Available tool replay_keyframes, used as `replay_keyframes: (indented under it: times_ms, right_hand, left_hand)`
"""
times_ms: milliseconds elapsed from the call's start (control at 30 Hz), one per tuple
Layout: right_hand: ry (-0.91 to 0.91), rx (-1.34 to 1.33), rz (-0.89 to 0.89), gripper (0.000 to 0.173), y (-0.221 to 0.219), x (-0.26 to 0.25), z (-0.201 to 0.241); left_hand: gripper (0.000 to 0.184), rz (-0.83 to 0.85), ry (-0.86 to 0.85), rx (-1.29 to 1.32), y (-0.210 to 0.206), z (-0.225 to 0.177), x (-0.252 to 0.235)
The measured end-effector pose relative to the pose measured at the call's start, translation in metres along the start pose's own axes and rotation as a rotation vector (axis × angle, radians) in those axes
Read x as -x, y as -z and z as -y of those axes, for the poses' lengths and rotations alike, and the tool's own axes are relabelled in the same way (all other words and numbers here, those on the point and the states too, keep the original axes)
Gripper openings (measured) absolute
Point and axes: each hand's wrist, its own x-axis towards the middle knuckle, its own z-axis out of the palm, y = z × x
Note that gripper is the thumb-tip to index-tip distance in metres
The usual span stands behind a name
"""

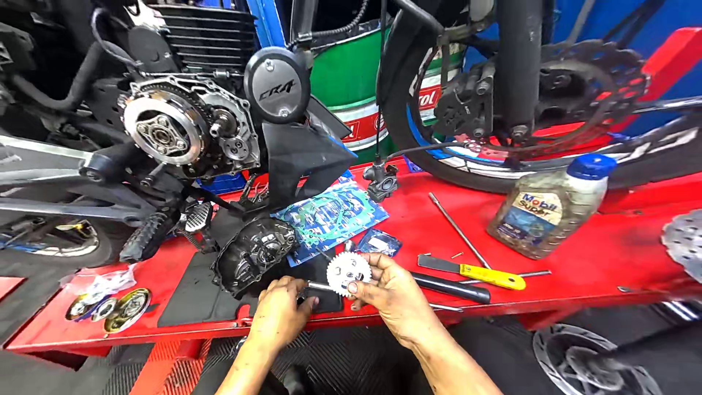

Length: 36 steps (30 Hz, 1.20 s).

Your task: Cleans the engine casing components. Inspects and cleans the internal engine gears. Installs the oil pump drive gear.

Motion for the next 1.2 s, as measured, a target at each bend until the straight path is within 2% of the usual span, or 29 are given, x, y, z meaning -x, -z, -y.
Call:
replay_keyframes:
  times_ms: [67, 133, 200, 300, 400, 467, 533, 633, 733, 833, 933, 1033, 1133, 1200]
  right_hand:
    - [0.01, -0.003, 0.009, 0.046, -0.001, 0.001, 0.001]
    - [0.023, -0.008, 0.034, 0.046, -0.002, 0.001, 0.002]
    - [0.048, 0.002, 0.049, 0.046, -0.004, 0.0, 0.002]
    - [0.075, 0.033, 0.035, 0.048, -0.008, -0.001, -0.004]
    - [0.101, 0.035, 0.022, 0.055, -0.012, -0.006, -0.005]
    - [0.127, 0.037, 0.024, 0.055, -0.014, -0.008, -0.006]
    - [0.165, 0.07, 0.02, 0.051, -0.019, -0.009, -0.006]
    - [0.239, 0.205, 0.012, 0.034, -0.03, -0.014, 0.002]
    - [0.338, 0.382, 0.033, 0.02, -0.051, -0.031, 0.024]
    - [0.443, 0.632, 0.069, 0.019, -0.084, -0.057, 0.061]
    - [0.58, 0.993, 0.109, 0.019, -0.122, -0.084, 0.102]
    - [0.733, 1.344, 0.184, 0.02, -0.157, -0.115, 0.135]
    - [0.751, 1.523, 0.234, 0.019, -0.183, -0.148, 0.147]
    - [0.754, 1.598, 0.221, 0.019, -0.194, -0.168, 0.145]
  left_hand:
    - [0.039, -0.042, -0.152, 0.429, 0.007, -0.008, 0.01]
    - [0.036, 0.031, -0.298, 0.813, 0.019, -0.021, 0.017]
    - [0.031, 0.075, -0.366, 0.975, 0.028, -0.028, 0.017]
    - [0.023, 0.011, -0.316, 1.08, 0.023, -0.027, 0.016]
    - [0.034, 0.024, -0.278, 1.205, 0.022, -0.024, 0.013]
    - [0.039, 0.039, -0.311, 1.239, 0.024, -0.021, 0.012]
    - [0.033, 0.016, -0.351, 1.267, 0.023, -0.017, 0.014]
    - [0.033, -0.044, -0.387, 1.314, 0.026, -0.013, 0.015]
    - [0.037, -0.162, -0.394, 1.364, 0.043, -0.013, 0.012]
    - [0.035, -0.316, -0.413, 1.406, 0.07, -0.01, 0.003]
    - [0.038, -0.457, -0.406, 1.548, 0.092, -0.012, -0.015]
    - [0.042, -0.514, -0.429, 1.71, 0.097, -0.016, -0.046]
    - [0.03, -0.545, -0.456, 1.802, 0.095, -0.014, -0.085]
    - [0.024, -0.627, -0.456, 1.829, 0.099, -0.008, -0.112]
